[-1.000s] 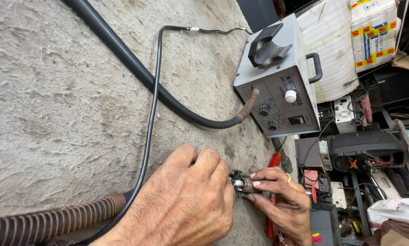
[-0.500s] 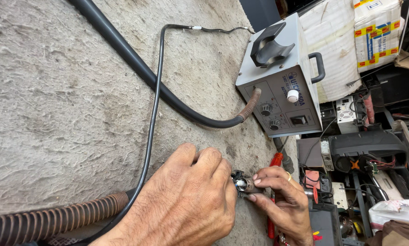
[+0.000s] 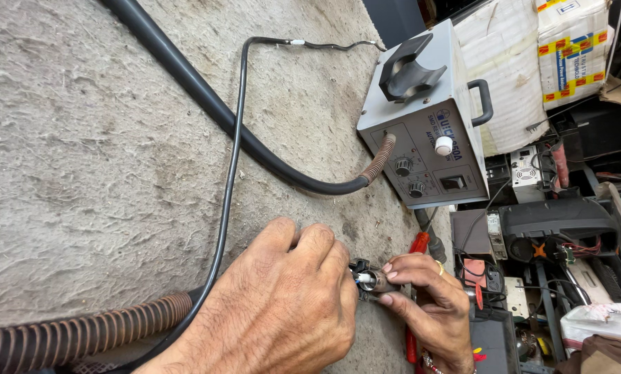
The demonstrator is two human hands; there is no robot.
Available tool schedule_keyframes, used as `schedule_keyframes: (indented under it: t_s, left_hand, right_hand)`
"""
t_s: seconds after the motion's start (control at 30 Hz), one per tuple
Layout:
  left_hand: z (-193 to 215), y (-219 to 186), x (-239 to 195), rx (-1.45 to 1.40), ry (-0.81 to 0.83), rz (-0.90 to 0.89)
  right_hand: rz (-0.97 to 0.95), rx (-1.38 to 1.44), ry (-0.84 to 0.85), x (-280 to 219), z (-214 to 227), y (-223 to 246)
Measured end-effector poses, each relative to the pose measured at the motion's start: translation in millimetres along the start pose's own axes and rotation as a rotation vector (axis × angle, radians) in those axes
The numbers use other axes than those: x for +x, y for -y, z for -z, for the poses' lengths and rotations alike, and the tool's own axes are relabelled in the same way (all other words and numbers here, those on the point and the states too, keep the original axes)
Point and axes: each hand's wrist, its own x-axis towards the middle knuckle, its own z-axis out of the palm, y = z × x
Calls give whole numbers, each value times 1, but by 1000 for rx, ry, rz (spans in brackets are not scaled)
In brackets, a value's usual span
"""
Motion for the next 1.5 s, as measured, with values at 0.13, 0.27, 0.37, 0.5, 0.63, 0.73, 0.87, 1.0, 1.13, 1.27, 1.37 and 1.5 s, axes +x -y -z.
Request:
schedule_keyframes:
  t_s: [0.13,0.27,0.37,0.5,0.63,0.73,0.87,1.0,1.13,1.27,1.37,1.5]
  left_hand:
    - [0,0,-1,20,1,-5]
    - [1,0,0,11,11,-6]
    - [2,-1,0,15,22,-8]
    - [4,-1,0,37,68,-24]
    - [14,1,4,85,107,-51]
    - [20,0,6,70,229,-43]
    - [25,-3,8,143,249,-68]
    - [29,-4,9,226,309,-88]
    - [28,-5,5,226,359,-70]
    - [18,1,-7,332,341,-88]
    - [7,10,-15,344,307,-104]
    - [-6,26,-26,325,301,-122]
  right_hand:
    - [42,4,38,3,0,2]
    - [45,15,17,4,-1,4]
    - [19,7,1,2,-4,6]
    - [5,2,0,1,-4,5]
    - [-10,20,8,2,-5,2]
    - [14,-2,-1,3,-5,4]
    - [71,-53,20,6,-1,8]
    - [78,-8,34,5,6,10]
    - [108,74,-25,5,9,11]
    - [54,152,-251,-6,26,6]
    - [-151,63,-549,-9,62,-13]
    - [-510,-340,-362,-10,117,-48]
